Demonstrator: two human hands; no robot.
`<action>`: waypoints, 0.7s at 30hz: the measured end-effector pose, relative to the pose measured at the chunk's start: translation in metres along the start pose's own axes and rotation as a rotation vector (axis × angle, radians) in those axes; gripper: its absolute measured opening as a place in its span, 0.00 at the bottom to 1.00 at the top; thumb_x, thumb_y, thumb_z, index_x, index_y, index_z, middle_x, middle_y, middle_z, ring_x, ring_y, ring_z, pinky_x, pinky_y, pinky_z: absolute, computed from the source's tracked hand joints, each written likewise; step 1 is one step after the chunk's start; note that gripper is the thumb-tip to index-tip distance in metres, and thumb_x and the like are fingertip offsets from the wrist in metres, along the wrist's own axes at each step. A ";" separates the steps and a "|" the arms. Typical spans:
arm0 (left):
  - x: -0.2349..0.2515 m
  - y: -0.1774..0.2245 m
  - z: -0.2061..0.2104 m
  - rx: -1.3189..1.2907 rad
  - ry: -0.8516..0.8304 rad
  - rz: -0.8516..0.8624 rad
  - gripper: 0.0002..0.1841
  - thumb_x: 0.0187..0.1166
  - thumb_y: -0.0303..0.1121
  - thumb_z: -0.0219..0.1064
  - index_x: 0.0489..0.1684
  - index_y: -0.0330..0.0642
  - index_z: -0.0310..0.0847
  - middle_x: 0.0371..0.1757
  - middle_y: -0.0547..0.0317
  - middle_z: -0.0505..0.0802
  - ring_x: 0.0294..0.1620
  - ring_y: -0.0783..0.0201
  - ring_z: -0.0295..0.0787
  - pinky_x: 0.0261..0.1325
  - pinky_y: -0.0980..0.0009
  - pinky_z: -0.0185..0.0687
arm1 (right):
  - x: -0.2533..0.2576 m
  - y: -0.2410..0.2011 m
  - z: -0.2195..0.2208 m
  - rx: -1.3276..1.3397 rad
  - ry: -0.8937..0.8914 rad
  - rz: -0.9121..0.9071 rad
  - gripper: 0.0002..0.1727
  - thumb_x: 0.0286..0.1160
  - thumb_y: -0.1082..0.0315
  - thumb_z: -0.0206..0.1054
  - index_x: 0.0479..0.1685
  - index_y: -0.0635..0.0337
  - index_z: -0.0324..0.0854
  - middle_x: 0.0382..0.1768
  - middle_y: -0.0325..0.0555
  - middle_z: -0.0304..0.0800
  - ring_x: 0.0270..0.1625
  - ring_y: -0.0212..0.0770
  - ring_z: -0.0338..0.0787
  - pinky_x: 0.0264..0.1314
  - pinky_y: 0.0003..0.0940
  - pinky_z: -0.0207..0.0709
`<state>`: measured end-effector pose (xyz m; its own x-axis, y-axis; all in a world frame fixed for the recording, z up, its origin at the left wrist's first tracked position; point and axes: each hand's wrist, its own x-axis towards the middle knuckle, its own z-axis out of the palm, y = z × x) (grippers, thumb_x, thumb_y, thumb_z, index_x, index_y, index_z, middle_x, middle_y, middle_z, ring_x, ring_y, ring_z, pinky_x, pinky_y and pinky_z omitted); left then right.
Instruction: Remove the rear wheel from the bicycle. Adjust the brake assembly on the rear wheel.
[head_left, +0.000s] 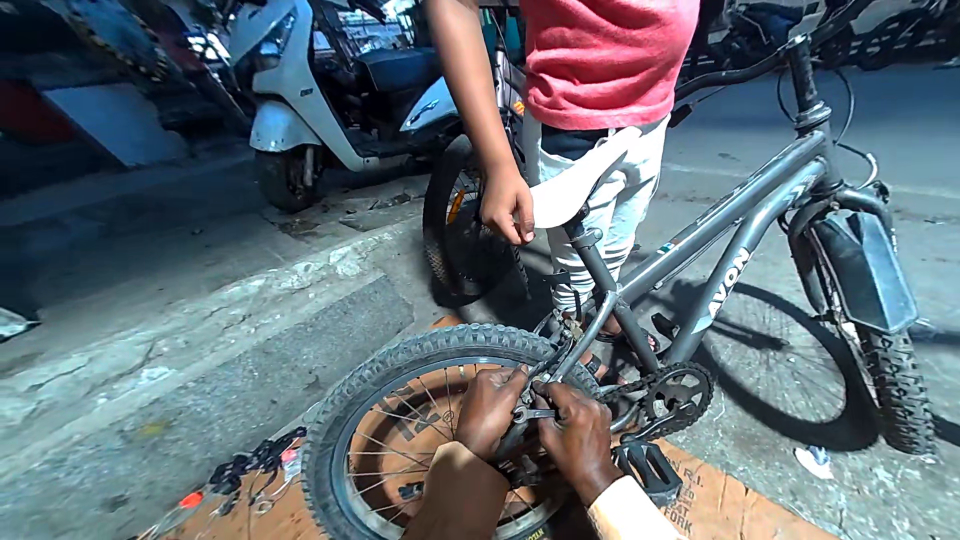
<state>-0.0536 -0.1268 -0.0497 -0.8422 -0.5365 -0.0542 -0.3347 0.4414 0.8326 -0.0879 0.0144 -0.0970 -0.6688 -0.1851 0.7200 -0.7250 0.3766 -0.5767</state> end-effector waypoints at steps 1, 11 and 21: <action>-0.001 -0.001 0.000 -0.019 0.002 -0.010 0.24 0.87 0.49 0.62 0.18 0.47 0.86 0.19 0.59 0.86 0.23 0.61 0.83 0.31 0.56 0.78 | -0.001 0.000 0.000 0.002 0.003 0.003 0.08 0.66 0.62 0.68 0.32 0.49 0.94 0.29 0.35 0.96 0.30 0.36 0.95 0.29 0.41 0.87; -0.005 0.004 0.004 0.012 0.042 -0.048 0.24 0.85 0.48 0.63 0.15 0.47 0.84 0.18 0.60 0.86 0.23 0.61 0.84 0.32 0.56 0.79 | -0.005 0.008 0.002 -0.075 0.010 0.014 0.19 0.75 0.49 0.66 0.22 0.50 0.88 0.17 0.35 0.86 0.21 0.36 0.88 0.21 0.39 0.80; 0.002 0.003 -0.001 0.078 0.015 -0.007 0.24 0.86 0.48 0.64 0.15 0.48 0.86 0.19 0.59 0.87 0.24 0.60 0.84 0.33 0.54 0.79 | 0.003 0.007 0.002 -0.065 0.018 -0.087 0.13 0.70 0.57 0.68 0.21 0.51 0.87 0.18 0.35 0.87 0.23 0.36 0.89 0.24 0.38 0.81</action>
<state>-0.0559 -0.1273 -0.0464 -0.8333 -0.5504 -0.0513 -0.3734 0.4920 0.7865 -0.0951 0.0145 -0.0996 -0.6000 -0.2035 0.7737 -0.7678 0.4183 -0.4853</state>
